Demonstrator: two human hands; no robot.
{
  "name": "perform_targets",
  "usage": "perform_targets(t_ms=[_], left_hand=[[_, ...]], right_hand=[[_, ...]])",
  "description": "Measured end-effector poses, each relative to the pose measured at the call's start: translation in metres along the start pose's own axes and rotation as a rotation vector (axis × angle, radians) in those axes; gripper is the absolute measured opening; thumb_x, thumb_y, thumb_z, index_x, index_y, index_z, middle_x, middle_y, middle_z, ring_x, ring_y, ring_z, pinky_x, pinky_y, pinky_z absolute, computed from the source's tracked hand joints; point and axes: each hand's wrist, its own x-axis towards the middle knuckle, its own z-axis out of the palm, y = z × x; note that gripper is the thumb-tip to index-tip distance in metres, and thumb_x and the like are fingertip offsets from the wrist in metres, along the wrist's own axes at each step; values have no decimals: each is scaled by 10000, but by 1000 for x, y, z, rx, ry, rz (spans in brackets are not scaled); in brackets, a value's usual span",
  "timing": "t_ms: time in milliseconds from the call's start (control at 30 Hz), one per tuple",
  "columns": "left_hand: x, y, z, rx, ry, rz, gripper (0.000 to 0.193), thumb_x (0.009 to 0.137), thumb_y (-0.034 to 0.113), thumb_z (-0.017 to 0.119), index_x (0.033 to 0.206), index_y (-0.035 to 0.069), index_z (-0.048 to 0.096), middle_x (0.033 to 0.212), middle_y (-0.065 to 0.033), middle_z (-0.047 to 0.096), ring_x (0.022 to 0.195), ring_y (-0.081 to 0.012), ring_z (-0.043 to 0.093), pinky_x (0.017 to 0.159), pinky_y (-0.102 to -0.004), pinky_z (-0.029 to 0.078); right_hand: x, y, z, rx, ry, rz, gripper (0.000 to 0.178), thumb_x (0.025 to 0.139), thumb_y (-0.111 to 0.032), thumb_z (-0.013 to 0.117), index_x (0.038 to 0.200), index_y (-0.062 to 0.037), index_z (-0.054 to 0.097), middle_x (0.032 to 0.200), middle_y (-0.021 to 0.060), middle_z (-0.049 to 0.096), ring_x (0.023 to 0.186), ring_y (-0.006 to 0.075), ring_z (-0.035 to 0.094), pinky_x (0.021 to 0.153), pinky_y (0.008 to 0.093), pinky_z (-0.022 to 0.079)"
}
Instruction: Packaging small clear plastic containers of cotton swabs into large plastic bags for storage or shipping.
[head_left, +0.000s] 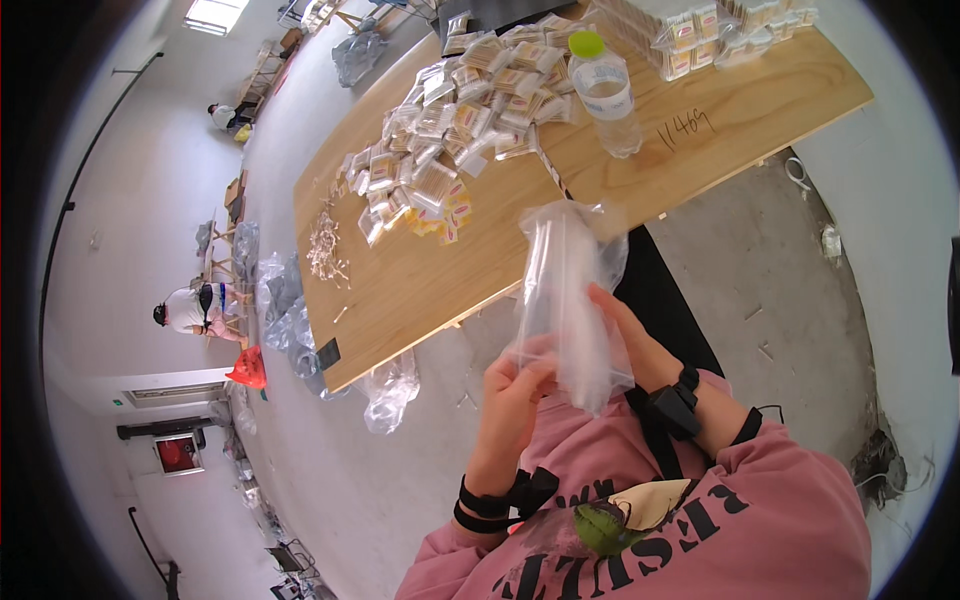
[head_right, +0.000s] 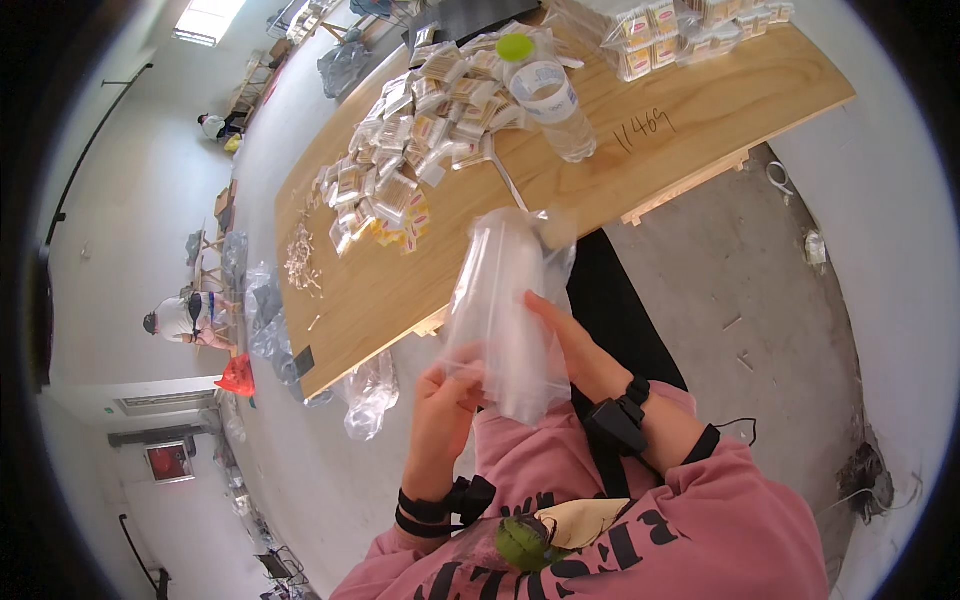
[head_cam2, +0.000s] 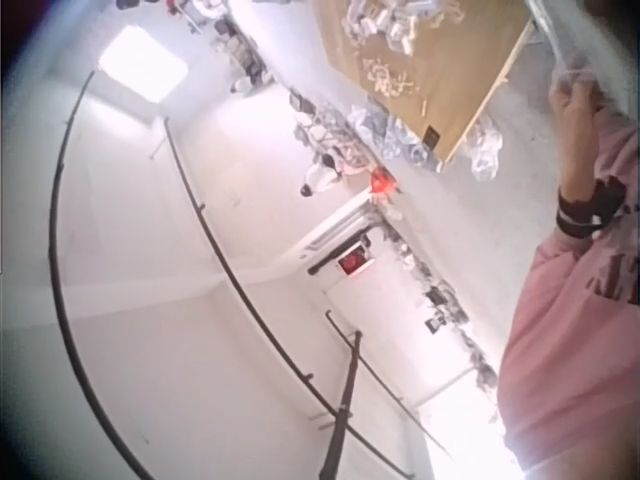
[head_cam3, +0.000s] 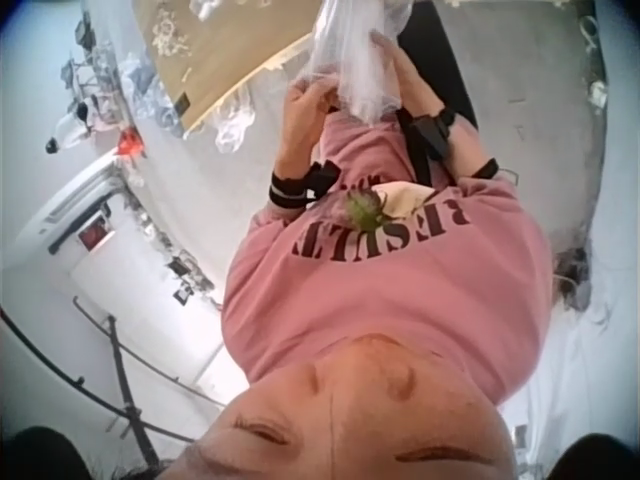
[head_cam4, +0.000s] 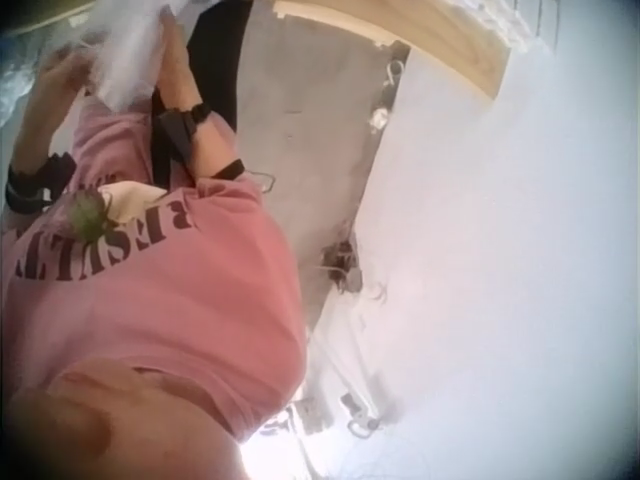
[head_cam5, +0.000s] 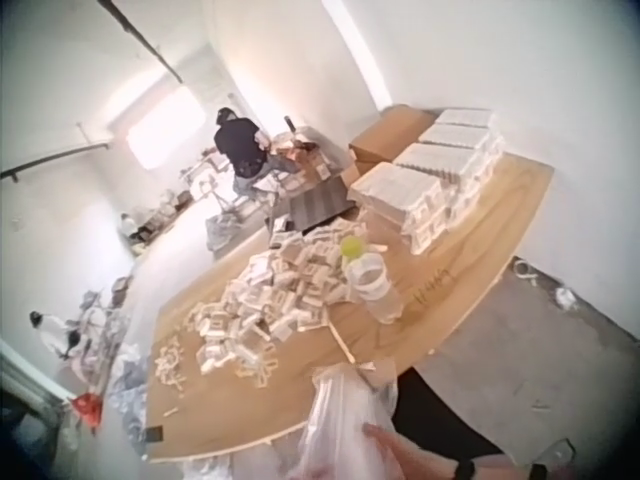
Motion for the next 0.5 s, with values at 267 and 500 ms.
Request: perform_targets(t_ms=[267,500], left_hand=[[-9,-1,-14,252,174,59,282,861,136,557,1085,-34,579,955,-69,630,838,-121,595,722,-270,490],[-10,5,-9,424,76,16,266,843,123,582,1046,-47,598,936,-77,640,831,-141,607,706,-273,492]], right_hand=[[17,-1,-21,51,165,-6,361,888,-220,562,1168,1,506,1085,98,595,986,207,592,875,355,482],[18,1,-13,-95,314,-77,360,917,-276,512,1153,-5,516,1093,104,595,985,207,586,894,363,464]])
